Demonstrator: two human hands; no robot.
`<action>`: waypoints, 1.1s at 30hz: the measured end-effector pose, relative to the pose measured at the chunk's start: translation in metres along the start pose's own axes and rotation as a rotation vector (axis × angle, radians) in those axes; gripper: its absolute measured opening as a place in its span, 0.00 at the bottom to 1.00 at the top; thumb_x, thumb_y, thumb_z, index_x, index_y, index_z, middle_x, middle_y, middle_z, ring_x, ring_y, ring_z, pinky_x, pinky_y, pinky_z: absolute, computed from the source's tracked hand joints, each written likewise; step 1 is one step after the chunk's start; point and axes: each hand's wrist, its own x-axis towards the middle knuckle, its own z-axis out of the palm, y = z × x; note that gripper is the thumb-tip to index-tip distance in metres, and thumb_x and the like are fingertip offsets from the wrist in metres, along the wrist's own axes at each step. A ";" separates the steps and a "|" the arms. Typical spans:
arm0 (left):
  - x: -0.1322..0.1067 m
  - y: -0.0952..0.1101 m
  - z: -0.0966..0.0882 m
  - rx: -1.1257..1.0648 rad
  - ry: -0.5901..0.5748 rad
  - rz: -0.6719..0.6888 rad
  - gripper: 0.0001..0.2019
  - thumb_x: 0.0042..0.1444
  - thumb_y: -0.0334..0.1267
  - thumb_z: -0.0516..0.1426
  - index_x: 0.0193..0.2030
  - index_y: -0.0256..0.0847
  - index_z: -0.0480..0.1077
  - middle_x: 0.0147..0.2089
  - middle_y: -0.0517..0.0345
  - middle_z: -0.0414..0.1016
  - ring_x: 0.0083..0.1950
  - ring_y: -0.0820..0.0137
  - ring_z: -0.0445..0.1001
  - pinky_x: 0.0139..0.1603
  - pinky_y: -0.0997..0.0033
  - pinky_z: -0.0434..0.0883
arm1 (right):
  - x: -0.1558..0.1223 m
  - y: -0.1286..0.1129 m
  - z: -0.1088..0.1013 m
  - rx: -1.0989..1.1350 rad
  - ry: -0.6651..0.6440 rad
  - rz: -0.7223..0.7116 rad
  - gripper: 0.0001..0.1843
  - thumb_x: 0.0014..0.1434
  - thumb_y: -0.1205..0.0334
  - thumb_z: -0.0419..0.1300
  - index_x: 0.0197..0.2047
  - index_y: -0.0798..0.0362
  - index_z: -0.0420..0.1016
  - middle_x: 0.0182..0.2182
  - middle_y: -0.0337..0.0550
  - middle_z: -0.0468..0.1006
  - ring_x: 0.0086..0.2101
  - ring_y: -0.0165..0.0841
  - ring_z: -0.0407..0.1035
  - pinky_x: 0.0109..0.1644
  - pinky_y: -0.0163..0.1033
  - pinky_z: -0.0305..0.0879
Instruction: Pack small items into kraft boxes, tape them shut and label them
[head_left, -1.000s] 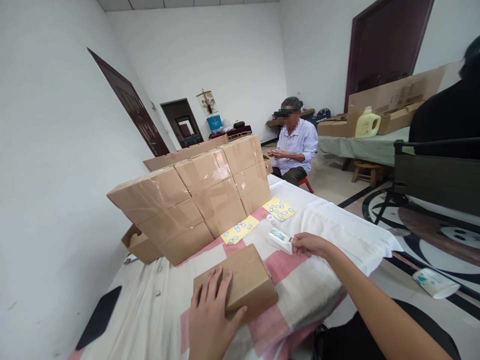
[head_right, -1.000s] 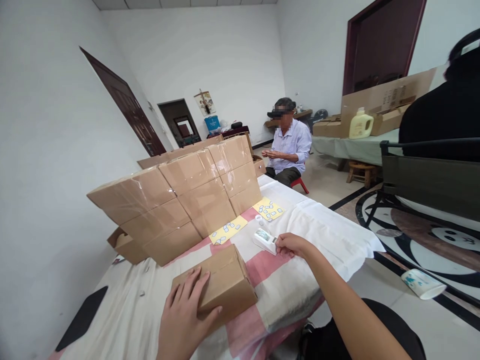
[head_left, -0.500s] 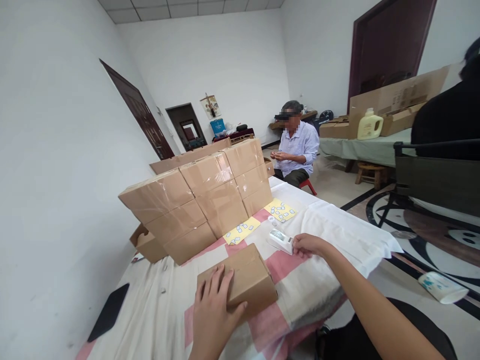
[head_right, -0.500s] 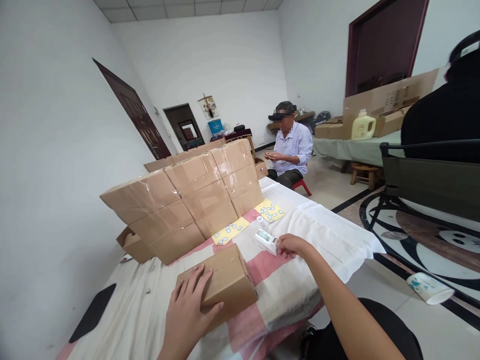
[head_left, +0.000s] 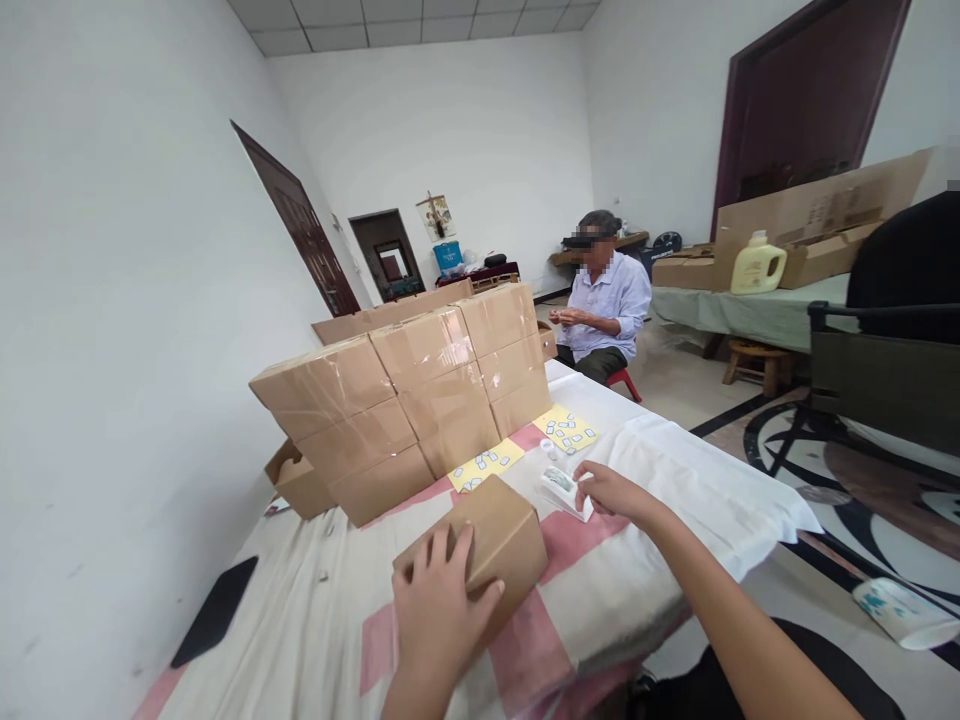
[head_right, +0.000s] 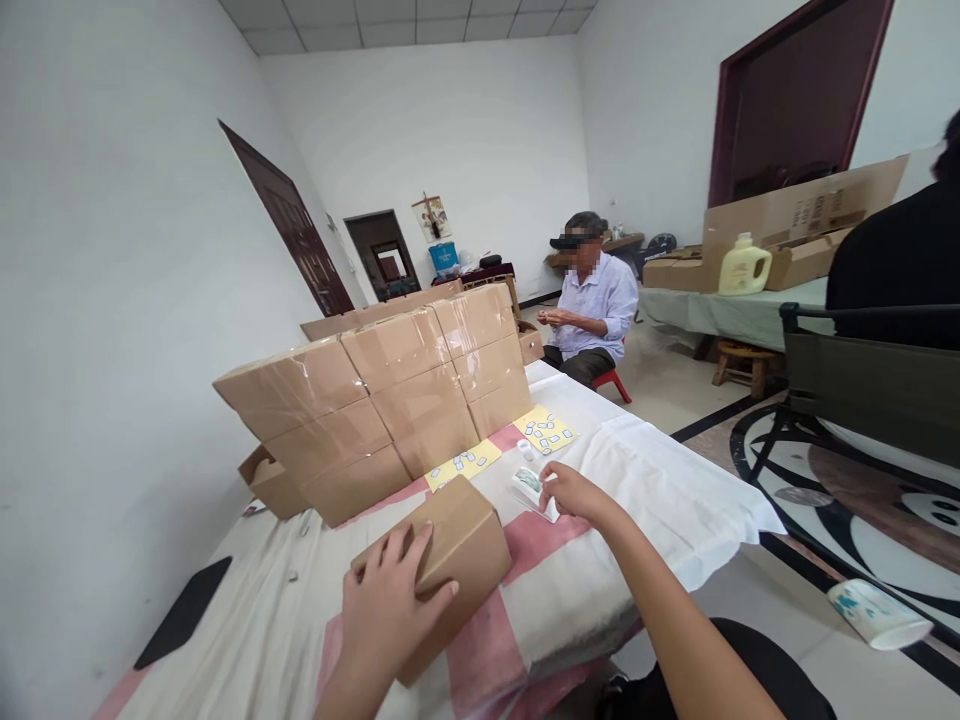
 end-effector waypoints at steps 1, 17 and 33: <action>0.006 -0.001 -0.007 -0.022 -0.039 0.014 0.28 0.56 0.51 0.58 0.65 0.53 0.69 0.64 0.47 0.70 0.62 0.48 0.66 0.54 0.46 0.65 | -0.002 -0.002 0.001 0.000 -0.015 -0.026 0.26 0.54 0.70 0.51 0.57 0.53 0.64 0.27 0.37 0.81 0.17 0.24 0.52 0.22 0.32 0.46; 0.067 0.013 -0.024 -0.141 -0.305 0.327 0.15 0.69 0.49 0.50 0.51 0.49 0.73 0.55 0.53 0.70 0.51 0.62 0.73 0.36 0.69 0.69 | -0.036 -0.060 0.029 -0.023 -0.044 -0.292 0.45 0.68 0.63 0.50 0.78 0.56 0.26 0.26 0.35 0.78 0.29 0.31 0.69 0.39 0.37 0.64; 0.070 0.025 0.008 -0.228 -0.323 0.453 0.21 0.69 0.42 0.52 0.64 0.38 0.71 0.44 0.48 0.78 0.36 0.61 0.80 0.31 0.64 0.76 | 0.000 -0.123 0.055 -0.238 -0.322 0.028 0.49 0.68 0.57 0.58 0.79 0.50 0.29 0.27 0.36 0.79 0.30 0.30 0.68 0.33 0.36 0.58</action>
